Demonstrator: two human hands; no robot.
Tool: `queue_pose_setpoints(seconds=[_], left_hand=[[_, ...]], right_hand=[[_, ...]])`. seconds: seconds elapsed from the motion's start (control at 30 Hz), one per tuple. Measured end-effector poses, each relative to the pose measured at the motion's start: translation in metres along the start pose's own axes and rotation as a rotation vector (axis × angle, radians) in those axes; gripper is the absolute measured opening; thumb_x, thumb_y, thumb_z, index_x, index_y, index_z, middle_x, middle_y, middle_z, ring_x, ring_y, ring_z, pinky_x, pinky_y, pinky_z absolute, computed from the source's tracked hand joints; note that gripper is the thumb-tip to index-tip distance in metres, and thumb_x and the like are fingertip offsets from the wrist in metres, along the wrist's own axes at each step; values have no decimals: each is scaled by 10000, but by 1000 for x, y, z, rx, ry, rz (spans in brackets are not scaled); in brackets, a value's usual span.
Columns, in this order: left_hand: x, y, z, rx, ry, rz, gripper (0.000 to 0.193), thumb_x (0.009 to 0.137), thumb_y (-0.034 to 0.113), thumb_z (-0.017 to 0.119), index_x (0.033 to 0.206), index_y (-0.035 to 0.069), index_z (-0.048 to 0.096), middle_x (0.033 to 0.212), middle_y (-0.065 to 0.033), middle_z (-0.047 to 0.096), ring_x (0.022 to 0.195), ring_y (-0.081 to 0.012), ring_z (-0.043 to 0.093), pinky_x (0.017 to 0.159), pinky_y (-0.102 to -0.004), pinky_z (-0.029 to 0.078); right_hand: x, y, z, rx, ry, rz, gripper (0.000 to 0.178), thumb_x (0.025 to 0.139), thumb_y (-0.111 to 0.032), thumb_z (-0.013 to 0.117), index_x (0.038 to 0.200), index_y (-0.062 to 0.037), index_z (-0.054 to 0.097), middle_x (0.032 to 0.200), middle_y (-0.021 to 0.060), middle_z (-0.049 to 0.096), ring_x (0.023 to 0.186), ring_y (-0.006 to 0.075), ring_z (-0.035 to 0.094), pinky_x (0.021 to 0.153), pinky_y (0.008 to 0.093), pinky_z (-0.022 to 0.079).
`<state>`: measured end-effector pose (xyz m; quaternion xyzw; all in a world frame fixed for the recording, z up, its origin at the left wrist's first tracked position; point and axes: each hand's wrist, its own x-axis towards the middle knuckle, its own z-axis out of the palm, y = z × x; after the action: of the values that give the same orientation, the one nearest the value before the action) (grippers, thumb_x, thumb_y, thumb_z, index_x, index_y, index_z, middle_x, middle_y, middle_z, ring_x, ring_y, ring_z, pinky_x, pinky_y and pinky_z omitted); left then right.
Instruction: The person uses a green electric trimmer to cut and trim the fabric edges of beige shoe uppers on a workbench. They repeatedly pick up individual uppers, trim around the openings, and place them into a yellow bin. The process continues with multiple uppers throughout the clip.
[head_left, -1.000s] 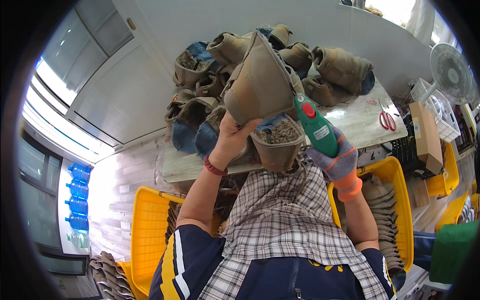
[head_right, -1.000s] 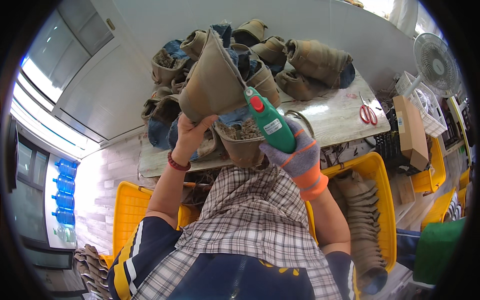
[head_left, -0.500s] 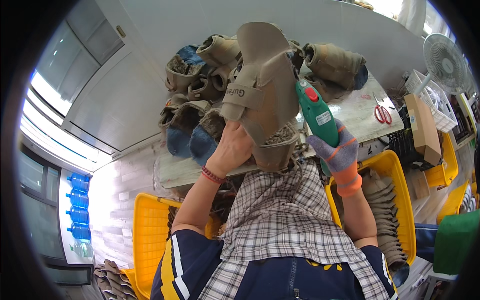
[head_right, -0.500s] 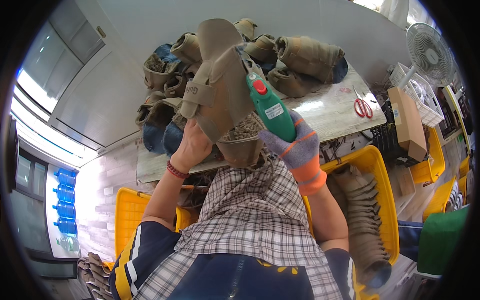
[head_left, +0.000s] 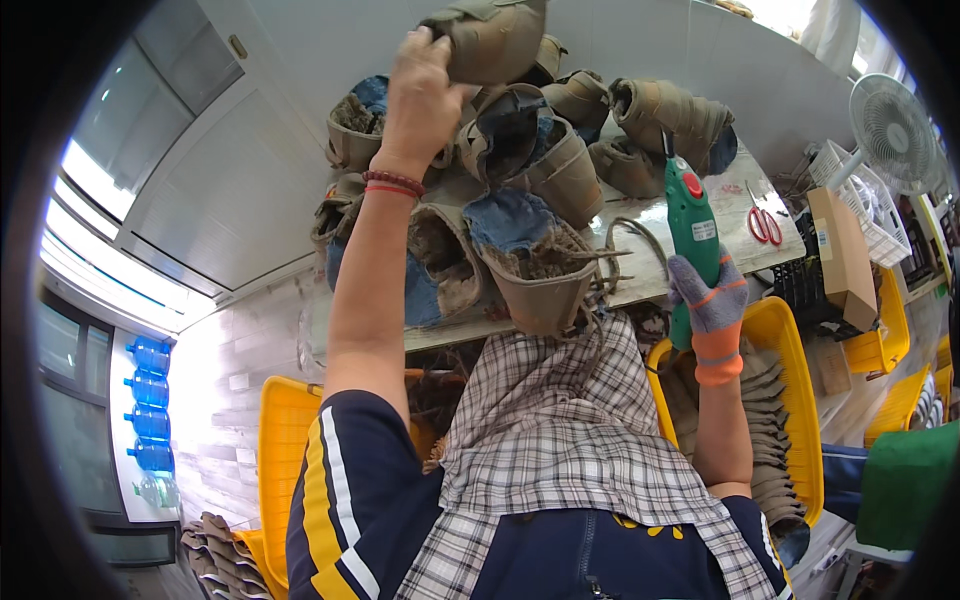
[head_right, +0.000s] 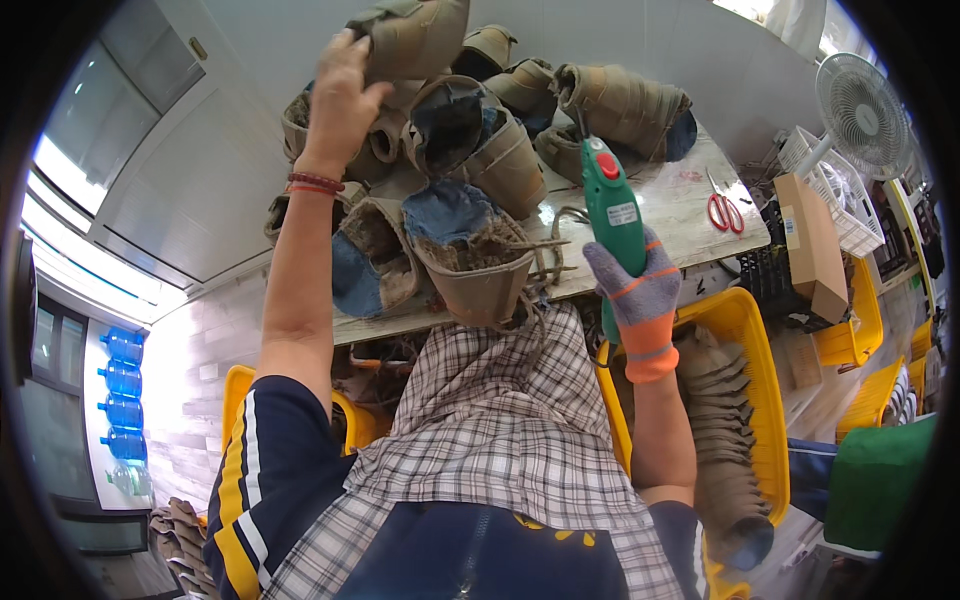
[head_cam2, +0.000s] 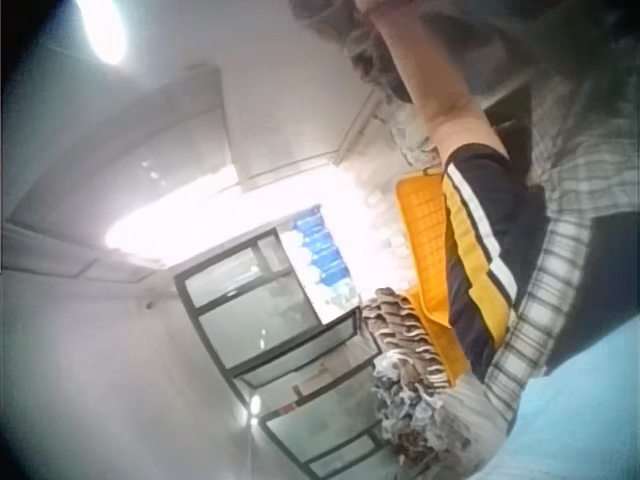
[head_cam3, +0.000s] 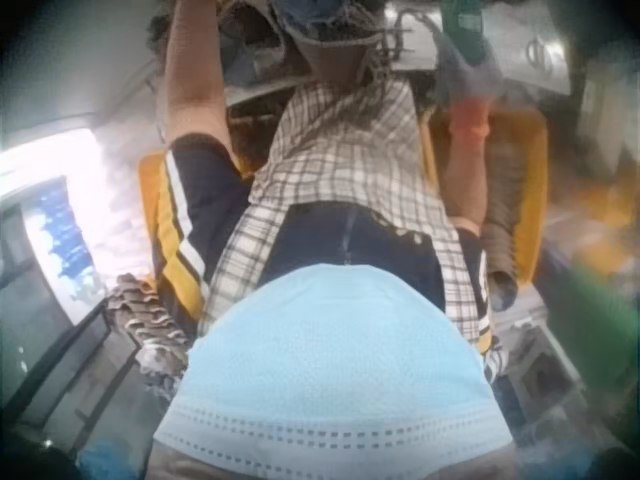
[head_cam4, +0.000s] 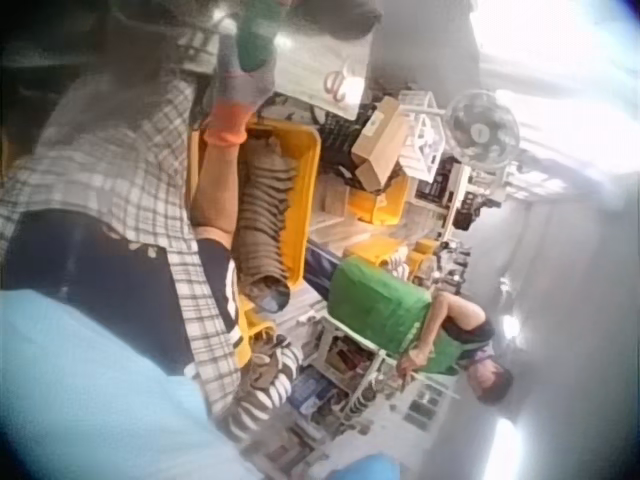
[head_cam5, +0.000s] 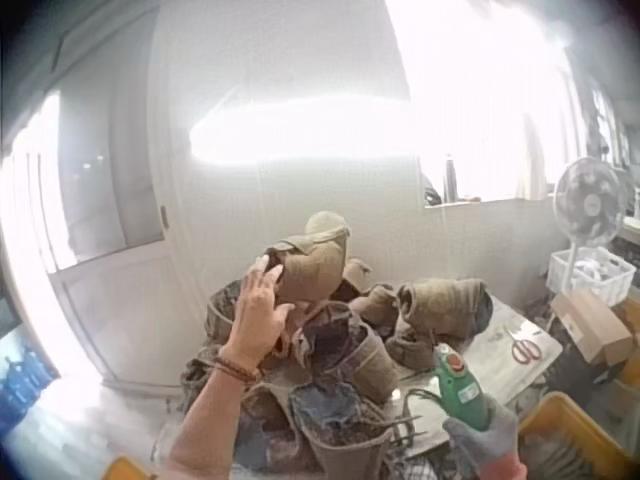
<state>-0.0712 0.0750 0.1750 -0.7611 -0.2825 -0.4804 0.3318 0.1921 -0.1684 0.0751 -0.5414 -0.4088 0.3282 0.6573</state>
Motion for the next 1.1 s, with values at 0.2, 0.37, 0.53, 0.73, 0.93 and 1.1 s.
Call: queue_pose_setpoints(seconds=[0.2,0.37,0.53,0.73,0.93,1.1], left_hand=[[-144,136,-70,-1222,137,-1519,172,812,32,609,885,64,457,773,-17,480,688,-115,473,596,-265,408],[-228,222,-88,-1748,-310,-2397,285,809,121,686,1024,62,508,874,-31,533,841,-195,515,750,-333,421],[-202,235,-49,-1730,-58,-2265,321,800,125,706,1075,51,558,1062,-56,584,966,-202,524,883,-356,408],[-158,170,-135,-1565,-562,-1301,306,804,34,674,1099,-7,605,1047,-64,646,930,-108,597,822,-262,483],[-110,86,-130,-2397,-172,-1284,599,846,121,596,1351,-36,315,1301,-179,474,1123,-297,544,957,-415,454],[-92,37,-119,-2274,57,-1658,337,882,71,522,1187,-68,480,1168,-220,568,1052,-331,588,905,-468,498]], right_hand=[[-9,20,-27,-70,58,40,335,757,-113,751,1023,1,582,734,-7,579,561,55,494,497,201,409],[-12,30,-31,-118,37,103,342,763,-121,746,1038,2,585,739,-9,577,565,52,490,498,204,410],[-20,40,-26,-129,18,62,360,762,-123,749,1057,4,585,773,-5,591,586,51,502,518,205,419],[-30,34,-38,-218,11,122,382,754,-113,756,1070,12,583,825,11,614,672,57,527,589,208,450],[-36,37,-20,-371,-100,-145,490,713,-130,786,1137,-7,573,861,30,638,716,72,564,633,232,488],[-35,38,-11,-542,-99,-505,599,653,-159,816,1175,-4,566,870,106,669,725,165,640,642,276,514]])
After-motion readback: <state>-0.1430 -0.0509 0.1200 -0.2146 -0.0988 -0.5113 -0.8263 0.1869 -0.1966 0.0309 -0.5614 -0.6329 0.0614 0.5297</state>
